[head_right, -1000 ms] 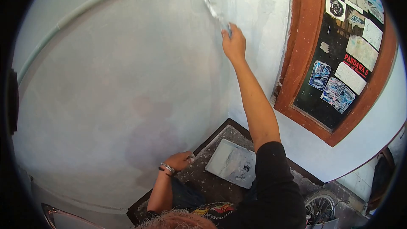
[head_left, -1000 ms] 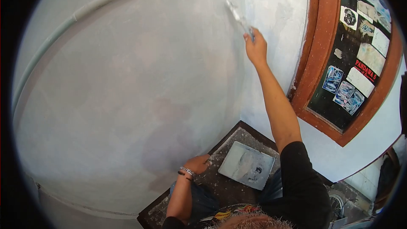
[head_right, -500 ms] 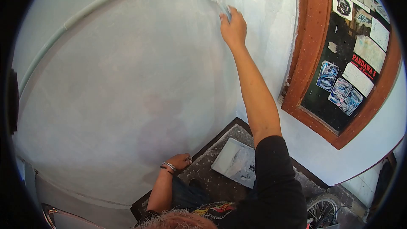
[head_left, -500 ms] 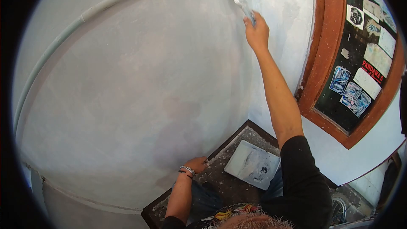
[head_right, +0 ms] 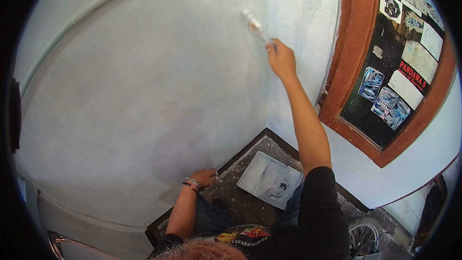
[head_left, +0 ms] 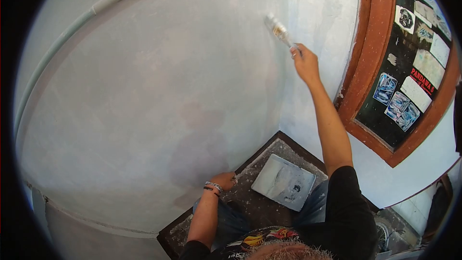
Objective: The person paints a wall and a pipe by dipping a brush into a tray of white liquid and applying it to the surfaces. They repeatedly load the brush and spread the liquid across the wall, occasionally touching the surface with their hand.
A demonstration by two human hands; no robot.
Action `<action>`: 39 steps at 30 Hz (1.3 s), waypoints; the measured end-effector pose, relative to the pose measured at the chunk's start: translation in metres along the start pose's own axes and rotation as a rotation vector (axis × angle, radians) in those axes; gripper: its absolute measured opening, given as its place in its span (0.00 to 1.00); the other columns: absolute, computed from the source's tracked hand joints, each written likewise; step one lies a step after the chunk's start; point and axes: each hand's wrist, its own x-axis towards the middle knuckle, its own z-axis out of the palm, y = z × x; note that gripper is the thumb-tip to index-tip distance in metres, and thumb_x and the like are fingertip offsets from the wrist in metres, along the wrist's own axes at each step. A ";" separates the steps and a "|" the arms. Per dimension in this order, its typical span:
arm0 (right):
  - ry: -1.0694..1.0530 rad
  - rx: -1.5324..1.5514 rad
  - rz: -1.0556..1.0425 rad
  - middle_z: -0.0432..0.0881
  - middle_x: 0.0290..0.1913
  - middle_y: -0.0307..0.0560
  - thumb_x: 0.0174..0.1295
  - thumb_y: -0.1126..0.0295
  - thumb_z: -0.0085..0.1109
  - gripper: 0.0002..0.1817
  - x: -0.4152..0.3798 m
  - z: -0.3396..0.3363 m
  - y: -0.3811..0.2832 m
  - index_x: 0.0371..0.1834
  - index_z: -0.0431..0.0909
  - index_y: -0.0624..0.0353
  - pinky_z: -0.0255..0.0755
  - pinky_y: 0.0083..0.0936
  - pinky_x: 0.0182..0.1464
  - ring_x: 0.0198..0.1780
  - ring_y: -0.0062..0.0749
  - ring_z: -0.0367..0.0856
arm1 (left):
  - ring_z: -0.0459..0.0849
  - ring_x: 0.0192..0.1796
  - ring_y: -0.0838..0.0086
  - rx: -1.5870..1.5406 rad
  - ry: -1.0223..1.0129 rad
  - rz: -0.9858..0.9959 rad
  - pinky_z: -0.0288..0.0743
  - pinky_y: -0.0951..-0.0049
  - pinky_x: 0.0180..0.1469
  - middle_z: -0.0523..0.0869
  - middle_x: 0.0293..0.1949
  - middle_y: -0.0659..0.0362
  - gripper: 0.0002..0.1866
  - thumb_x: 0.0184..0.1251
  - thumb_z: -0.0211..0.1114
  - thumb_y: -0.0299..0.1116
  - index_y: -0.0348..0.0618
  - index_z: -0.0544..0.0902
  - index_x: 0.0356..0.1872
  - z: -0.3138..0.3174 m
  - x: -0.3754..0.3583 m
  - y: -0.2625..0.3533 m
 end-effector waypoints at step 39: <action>0.234 -0.420 -0.407 0.85 0.44 0.54 0.62 0.54 0.57 0.18 0.145 -0.081 -0.059 0.50 0.85 0.46 0.76 0.41 0.48 0.47 0.49 0.83 | 0.83 0.50 0.51 0.085 -0.046 -0.002 0.74 0.55 0.50 0.86 0.45 0.47 0.19 0.66 0.61 0.44 0.42 0.78 0.51 0.007 0.019 0.009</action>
